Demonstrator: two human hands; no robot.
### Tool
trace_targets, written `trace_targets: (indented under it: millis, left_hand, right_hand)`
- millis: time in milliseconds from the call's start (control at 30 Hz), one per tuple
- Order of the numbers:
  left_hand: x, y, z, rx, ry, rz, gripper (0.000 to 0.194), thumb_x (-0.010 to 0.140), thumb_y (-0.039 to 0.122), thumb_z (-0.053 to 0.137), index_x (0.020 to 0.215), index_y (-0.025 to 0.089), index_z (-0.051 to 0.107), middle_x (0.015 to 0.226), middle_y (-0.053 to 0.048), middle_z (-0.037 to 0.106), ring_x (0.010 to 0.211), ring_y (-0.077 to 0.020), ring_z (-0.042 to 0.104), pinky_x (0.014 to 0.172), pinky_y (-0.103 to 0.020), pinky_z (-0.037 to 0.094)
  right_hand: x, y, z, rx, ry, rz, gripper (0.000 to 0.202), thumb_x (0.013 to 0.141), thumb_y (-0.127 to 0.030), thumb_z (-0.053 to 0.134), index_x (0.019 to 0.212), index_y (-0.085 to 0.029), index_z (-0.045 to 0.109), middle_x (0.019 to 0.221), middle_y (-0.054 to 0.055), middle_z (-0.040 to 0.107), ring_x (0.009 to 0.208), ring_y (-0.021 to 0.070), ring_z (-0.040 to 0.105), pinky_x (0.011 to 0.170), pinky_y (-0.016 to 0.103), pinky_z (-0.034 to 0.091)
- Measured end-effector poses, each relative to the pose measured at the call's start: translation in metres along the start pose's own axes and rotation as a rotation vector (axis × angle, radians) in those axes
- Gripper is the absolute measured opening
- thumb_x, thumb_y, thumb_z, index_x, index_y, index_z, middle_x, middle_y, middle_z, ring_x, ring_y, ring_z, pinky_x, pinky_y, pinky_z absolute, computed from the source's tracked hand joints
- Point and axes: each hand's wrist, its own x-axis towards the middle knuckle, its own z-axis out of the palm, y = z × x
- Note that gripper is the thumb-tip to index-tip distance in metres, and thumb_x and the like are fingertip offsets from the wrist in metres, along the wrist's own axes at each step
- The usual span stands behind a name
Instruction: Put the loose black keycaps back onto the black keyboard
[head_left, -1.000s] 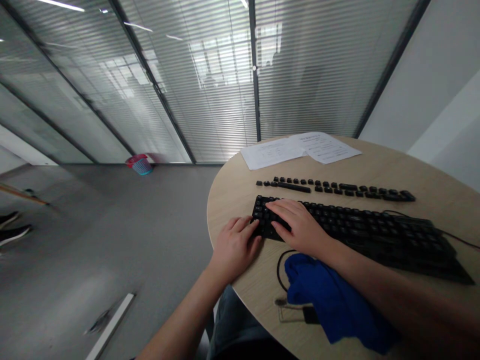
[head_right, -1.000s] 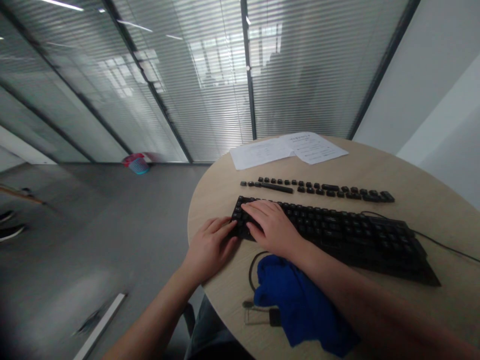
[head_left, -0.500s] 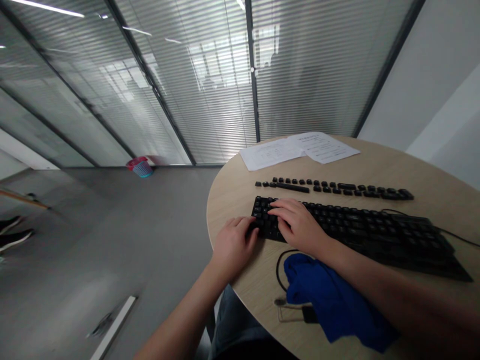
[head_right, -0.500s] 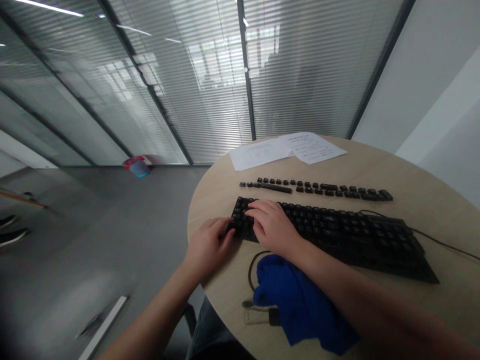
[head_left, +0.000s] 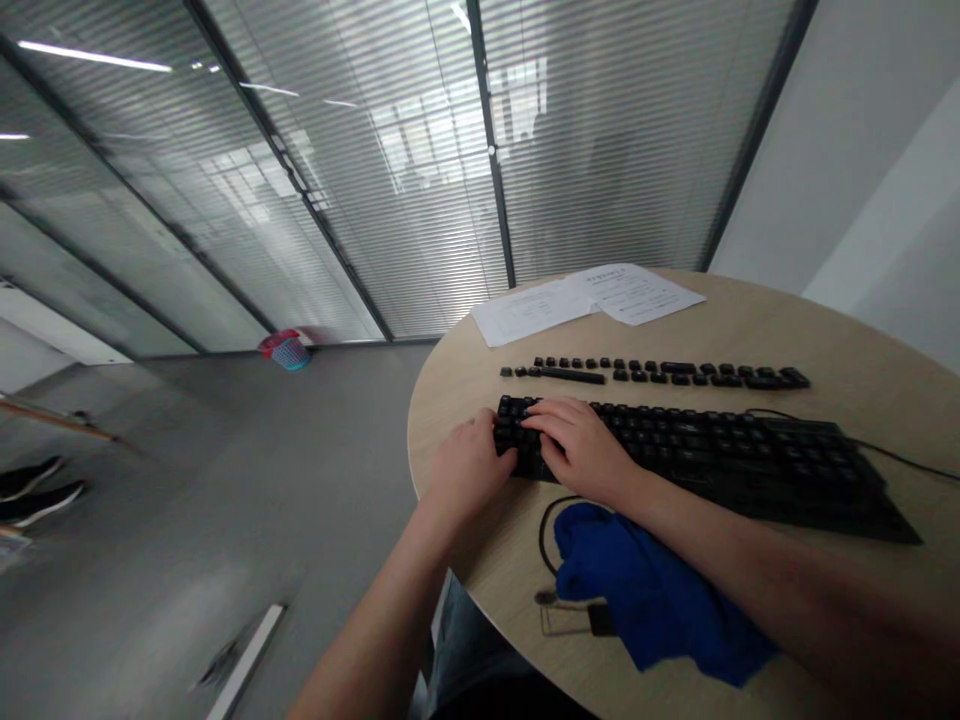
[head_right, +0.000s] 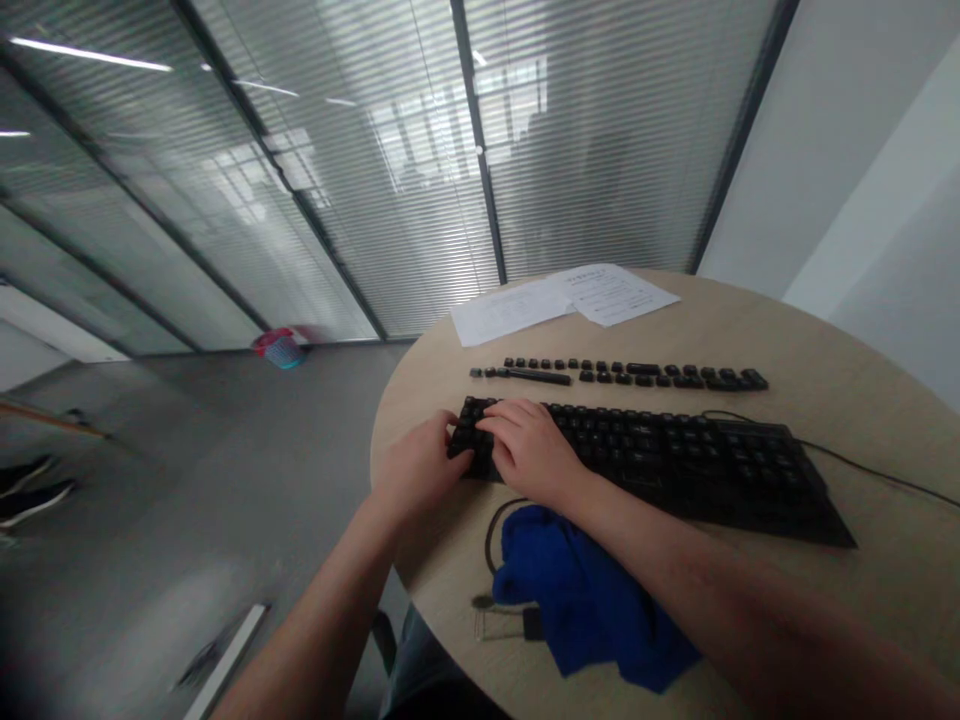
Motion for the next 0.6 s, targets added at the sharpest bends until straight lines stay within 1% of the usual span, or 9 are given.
trace_targets:
  millis: [67, 233, 300, 367, 433, 467, 533, 600]
  left_hand:
    - [0.002, 0.003, -0.001, -0.044, -0.034, -0.036, 0.028, 0.085, 0.029, 0.065, 0.111, 0.021, 0.058, 0.102, -0.011, 0.075, 0.095, -0.0306, 0.071, 0.074, -0.035, 0.048]
    - [0.005, 0.006, 0.0, -0.078, -0.054, -0.07, 0.029, 0.084, 0.028, 0.064, 0.111, 0.02, 0.056, 0.106, -0.013, 0.074, 0.098, -0.0312, 0.071, 0.076, -0.036, 0.048]
    - [0.005, 0.004, 0.001, -0.097, -0.054, -0.065, 0.03, 0.084, 0.028, 0.064, 0.112, 0.02, 0.057, 0.105, -0.013, 0.074, 0.097, -0.0306, 0.071, 0.076, -0.036, 0.049]
    - [0.003, -0.002, 0.002, -0.126, -0.03, -0.051, 0.033, 0.086, 0.025, 0.062, 0.118, 0.019, 0.057, 0.102, -0.011, 0.074, 0.095, -0.029, 0.071, 0.079, -0.037, 0.051]
    - [-0.001, -0.011, 0.004, -0.153, 0.026, 0.004, 0.039, 0.088, 0.021, 0.059, 0.126, 0.018, 0.057, 0.102, -0.009, 0.073, 0.097, -0.0273, 0.07, 0.083, -0.038, 0.053]
    - [-0.004, -0.016, 0.005, -0.157, 0.065, 0.056, 0.039, 0.089, 0.019, 0.059, 0.128, 0.018, 0.058, 0.104, -0.009, 0.073, 0.1, -0.0267, 0.069, 0.086, -0.038, 0.054]
    - [-0.012, -0.027, 0.009, -0.141, 0.151, 0.19, 0.032, 0.093, 0.02, 0.057, 0.124, 0.02, 0.064, 0.112, -0.009, 0.072, 0.107, -0.0262, 0.067, 0.094, -0.04, 0.055]
    - [-0.021, -0.034, 0.014, -0.099, 0.216, 0.283, 0.026, 0.096, 0.022, 0.056, 0.119, 0.022, 0.069, 0.118, -0.009, 0.071, 0.109, -0.0262, 0.066, 0.098, -0.042, 0.055]
  right_hand:
    - [0.001, 0.0, 0.0, -0.001, 0.003, -0.002, 0.032, 0.091, -0.008, 0.051, 0.113, -0.018, 0.072, 0.122, 0.01, 0.069, 0.118, 0.0267, 0.06, 0.105, 0.049, 0.049]
    - [0.001, -0.001, -0.001, -0.002, 0.008, -0.003, 0.032, 0.089, -0.007, 0.052, 0.112, -0.018, 0.073, 0.121, 0.01, 0.069, 0.117, 0.0269, 0.06, 0.103, 0.048, 0.049]
    - [0.001, -0.002, -0.002, -0.002, 0.005, -0.001, 0.033, 0.088, -0.007, 0.053, 0.112, -0.018, 0.073, 0.121, 0.01, 0.069, 0.117, 0.0268, 0.06, 0.103, 0.048, 0.049]
    - [0.001, -0.002, -0.002, -0.004, 0.001, 0.005, 0.032, 0.089, -0.007, 0.053, 0.112, -0.017, 0.073, 0.122, 0.01, 0.069, 0.118, 0.0267, 0.059, 0.104, 0.048, 0.049]
    - [0.001, -0.002, -0.002, -0.005, -0.003, 0.011, 0.032, 0.09, -0.008, 0.052, 0.113, -0.017, 0.072, 0.122, 0.01, 0.069, 0.118, 0.0265, 0.059, 0.104, 0.048, 0.048]
    - [0.001, -0.002, -0.002, -0.005, -0.006, 0.013, 0.031, 0.09, -0.008, 0.052, 0.113, -0.017, 0.072, 0.122, 0.01, 0.069, 0.118, 0.0265, 0.059, 0.104, 0.048, 0.048]
    - [0.001, -0.003, -0.003, -0.005, -0.012, 0.017, 0.031, 0.091, -0.008, 0.052, 0.112, -0.017, 0.073, 0.122, 0.01, 0.069, 0.118, 0.0265, 0.059, 0.105, 0.048, 0.048]
    - [0.001, -0.003, -0.003, -0.005, -0.019, 0.02, 0.031, 0.091, -0.008, 0.052, 0.112, -0.017, 0.073, 0.122, 0.009, 0.069, 0.118, 0.0267, 0.059, 0.105, 0.048, 0.048]
